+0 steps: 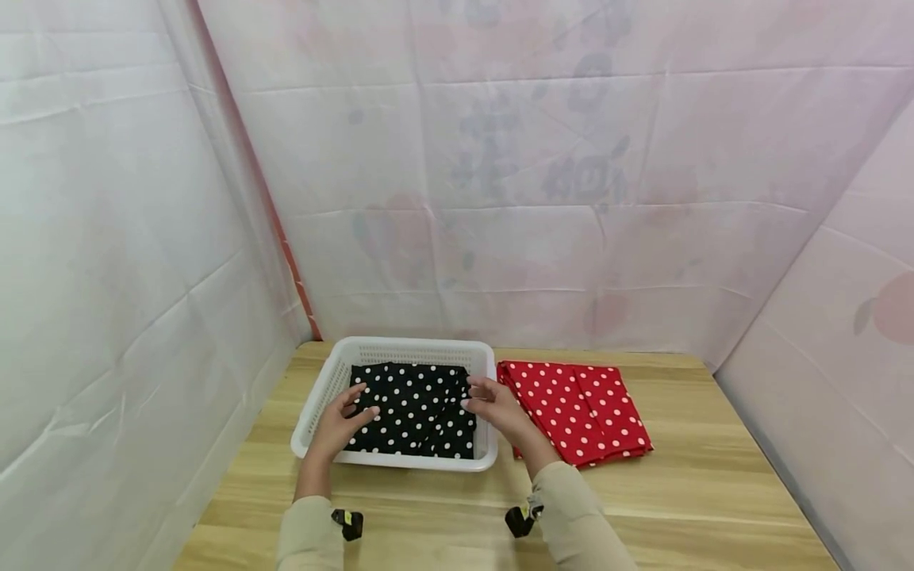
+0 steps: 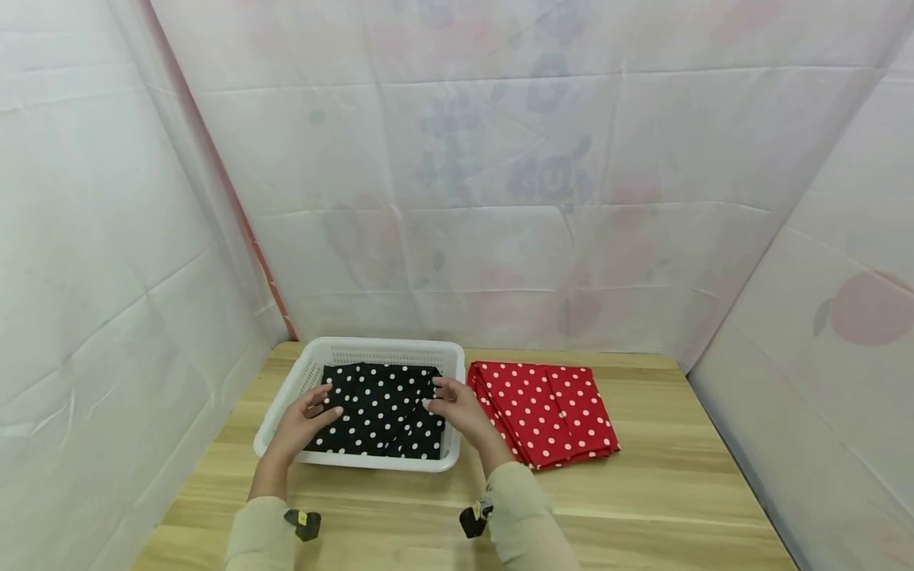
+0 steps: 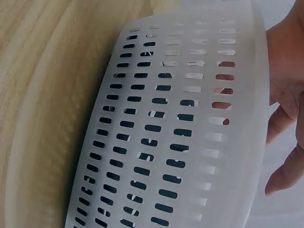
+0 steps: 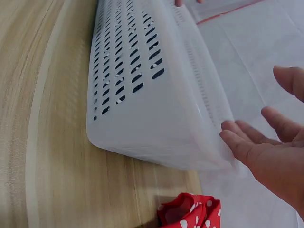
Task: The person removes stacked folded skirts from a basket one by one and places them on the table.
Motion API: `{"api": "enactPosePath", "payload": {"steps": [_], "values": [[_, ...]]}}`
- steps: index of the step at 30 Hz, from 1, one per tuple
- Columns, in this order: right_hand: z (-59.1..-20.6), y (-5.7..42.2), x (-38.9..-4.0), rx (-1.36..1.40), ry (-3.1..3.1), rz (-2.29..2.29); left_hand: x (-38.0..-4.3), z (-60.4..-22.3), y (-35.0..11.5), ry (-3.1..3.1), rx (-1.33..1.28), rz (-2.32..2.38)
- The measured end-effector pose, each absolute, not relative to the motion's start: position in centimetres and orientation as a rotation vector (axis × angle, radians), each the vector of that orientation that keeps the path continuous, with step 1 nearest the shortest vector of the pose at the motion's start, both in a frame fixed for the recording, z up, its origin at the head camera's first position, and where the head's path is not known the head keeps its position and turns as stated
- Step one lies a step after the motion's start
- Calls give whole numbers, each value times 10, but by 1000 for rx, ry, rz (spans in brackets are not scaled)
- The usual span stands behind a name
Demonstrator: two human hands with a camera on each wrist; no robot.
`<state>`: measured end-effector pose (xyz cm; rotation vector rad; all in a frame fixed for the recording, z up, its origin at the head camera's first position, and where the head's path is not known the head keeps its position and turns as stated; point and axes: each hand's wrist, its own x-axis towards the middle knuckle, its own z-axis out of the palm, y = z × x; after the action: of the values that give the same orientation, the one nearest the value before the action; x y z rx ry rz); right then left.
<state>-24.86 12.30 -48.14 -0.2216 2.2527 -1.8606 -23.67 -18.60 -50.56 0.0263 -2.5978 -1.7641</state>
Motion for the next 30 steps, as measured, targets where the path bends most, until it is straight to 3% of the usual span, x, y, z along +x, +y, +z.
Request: {"api": "enactPosePath", "payload": {"steps": [11,21,30], "values": [[-486,102,-268,-139,2260,-1744,-252,-512,-199,-2586,140,-1783],[-496,80,-269,129,2071,-1766,-264,-524,-200,-2703,245,-1762],[-515,69,-269,152,2241,-1597,-270,-530,-195,-2796,293,-1671]]}}
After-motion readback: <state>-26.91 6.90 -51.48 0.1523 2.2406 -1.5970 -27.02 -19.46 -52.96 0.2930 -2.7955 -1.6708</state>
